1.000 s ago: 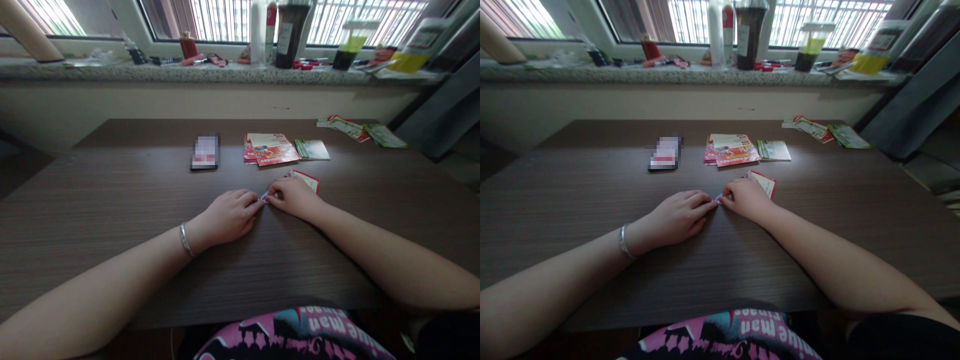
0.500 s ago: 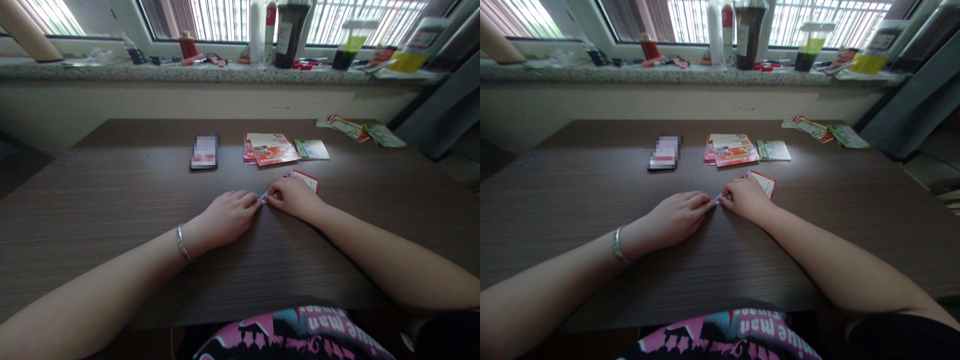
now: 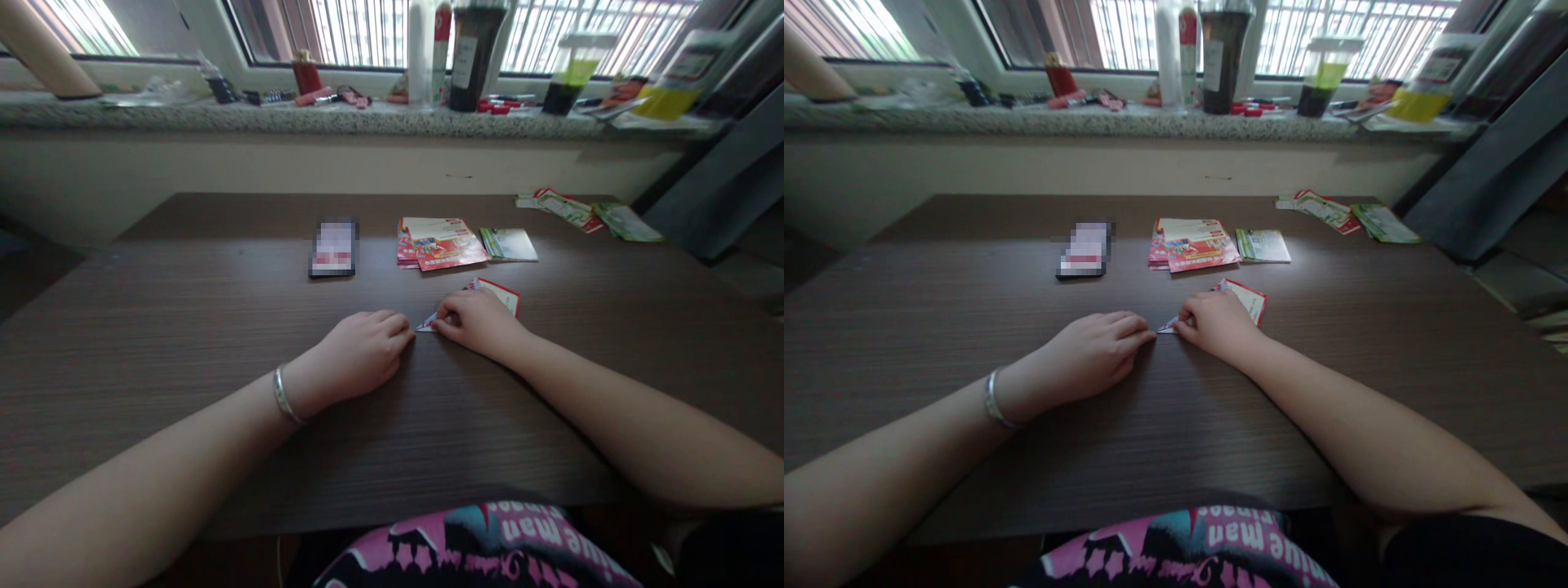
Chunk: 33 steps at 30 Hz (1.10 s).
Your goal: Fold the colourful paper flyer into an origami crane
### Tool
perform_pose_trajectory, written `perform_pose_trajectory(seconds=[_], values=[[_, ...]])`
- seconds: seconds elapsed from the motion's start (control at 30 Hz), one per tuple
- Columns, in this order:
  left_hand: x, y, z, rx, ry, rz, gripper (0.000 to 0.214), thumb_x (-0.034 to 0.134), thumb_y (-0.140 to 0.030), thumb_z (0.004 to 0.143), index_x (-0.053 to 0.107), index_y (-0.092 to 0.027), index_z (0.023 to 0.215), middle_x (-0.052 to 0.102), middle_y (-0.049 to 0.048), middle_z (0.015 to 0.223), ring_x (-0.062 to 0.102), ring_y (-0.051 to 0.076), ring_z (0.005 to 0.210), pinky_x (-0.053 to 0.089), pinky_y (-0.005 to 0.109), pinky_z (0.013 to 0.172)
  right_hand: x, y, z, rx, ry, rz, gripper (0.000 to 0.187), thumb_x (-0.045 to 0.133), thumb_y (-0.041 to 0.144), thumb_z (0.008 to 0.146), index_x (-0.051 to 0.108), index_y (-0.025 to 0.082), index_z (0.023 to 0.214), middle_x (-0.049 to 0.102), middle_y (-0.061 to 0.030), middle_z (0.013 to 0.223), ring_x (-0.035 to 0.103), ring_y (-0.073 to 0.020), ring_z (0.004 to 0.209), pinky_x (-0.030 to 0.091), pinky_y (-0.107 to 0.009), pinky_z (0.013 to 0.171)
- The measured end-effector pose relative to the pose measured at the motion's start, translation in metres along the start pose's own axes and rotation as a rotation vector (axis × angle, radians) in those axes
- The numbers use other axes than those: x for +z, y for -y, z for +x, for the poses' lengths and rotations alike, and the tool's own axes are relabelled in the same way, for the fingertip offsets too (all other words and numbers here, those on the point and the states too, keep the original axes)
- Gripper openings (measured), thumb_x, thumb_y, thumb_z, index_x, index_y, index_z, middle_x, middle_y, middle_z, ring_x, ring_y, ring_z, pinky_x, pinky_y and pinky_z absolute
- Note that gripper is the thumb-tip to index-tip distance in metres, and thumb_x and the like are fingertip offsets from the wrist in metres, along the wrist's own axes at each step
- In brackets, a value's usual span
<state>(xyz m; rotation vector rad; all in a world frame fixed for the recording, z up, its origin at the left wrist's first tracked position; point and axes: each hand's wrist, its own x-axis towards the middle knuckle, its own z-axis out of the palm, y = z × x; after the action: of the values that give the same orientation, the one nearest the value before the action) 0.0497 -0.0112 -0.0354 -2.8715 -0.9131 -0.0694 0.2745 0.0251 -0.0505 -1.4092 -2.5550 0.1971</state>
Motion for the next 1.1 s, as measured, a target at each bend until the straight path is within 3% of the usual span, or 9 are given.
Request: perform_pose_trajectory(seconds=[0.2,0.37,0.6,0.87,0.97,1.1], values=[[0.005,0.008,-0.001,-0.005,-0.086,-0.075,0.02,0.049,-0.018,0.089,0.065,-0.015,0.099,0.065,0.0089,0.106,0.061,0.021,0.095,0.053,0.035,0.086,0.002,-0.001,-0.002,-0.015,-0.02,0.012,0.019,0.061,0.036,0.085,0.069,0.02,0.078,0.072,-0.0042,0.079,0.063,-0.02,0.079,0.038,-0.031,0.07],[0.01,0.007,0.001,0.056,-0.163,-0.105,0.033,0.047,-0.019,0.091,0.058,-0.015,0.123,0.061,0.0094,0.126,0.059,0.022,0.109,0.05,0.038,0.095,0.003,-0.003,-0.001,-0.046,-0.012,0.043,0.017,0.061,0.033,0.086,0.068,0.019,0.08,0.071,-0.0044,0.081,0.062,-0.0189,0.078,0.038,-0.03,0.071],[0.011,0.008,0.001,0.114,-0.149,-0.118,0.036,0.048,-0.022,0.093,0.057,-0.018,0.127,0.064,0.0075,0.124,0.058,0.022,0.114,0.05,0.039,0.098,0.005,-0.006,-0.002,-0.166,-0.021,0.084,0.018,0.059,0.034,0.088,0.066,0.018,0.082,0.068,-0.0042,0.081,0.059,-0.0181,0.079,0.039,-0.031,0.076],[0.005,0.002,0.0,0.051,-0.113,-0.11,0.029,0.047,-0.022,0.094,0.062,-0.017,0.118,0.066,0.0107,0.111,0.06,0.022,0.107,0.052,0.038,0.093,0.0,-0.006,-0.005,-0.425,-0.237,0.001,0.016,0.055,0.026,0.092,0.07,0.024,0.089,0.067,-0.0059,0.111,0.05,-0.0236,0.109,0.037,-0.042,0.097],[0.004,0.002,-0.001,0.063,-0.094,-0.081,0.033,0.046,-0.022,0.095,0.058,-0.016,0.125,0.065,0.0114,0.11,0.06,0.022,0.108,0.052,0.038,0.093,-0.002,-0.006,-0.008,-0.481,-0.215,-0.089,0.022,0.05,0.027,0.095,0.072,0.026,0.093,0.069,-0.003,0.112,0.049,-0.024,0.117,0.035,-0.043,0.102],[0.004,0.002,-0.001,0.062,-0.068,-0.064,0.036,0.044,-0.023,0.096,0.055,-0.016,0.129,0.064,0.0111,0.111,0.059,0.023,0.109,0.052,0.039,0.094,-0.005,-0.005,-0.011,-0.506,-0.121,-0.172,0.028,0.043,0.028,0.099,0.07,0.025,0.103,0.071,-0.0027,0.111,0.055,-0.0225,0.109,0.038,-0.041,0.098]])
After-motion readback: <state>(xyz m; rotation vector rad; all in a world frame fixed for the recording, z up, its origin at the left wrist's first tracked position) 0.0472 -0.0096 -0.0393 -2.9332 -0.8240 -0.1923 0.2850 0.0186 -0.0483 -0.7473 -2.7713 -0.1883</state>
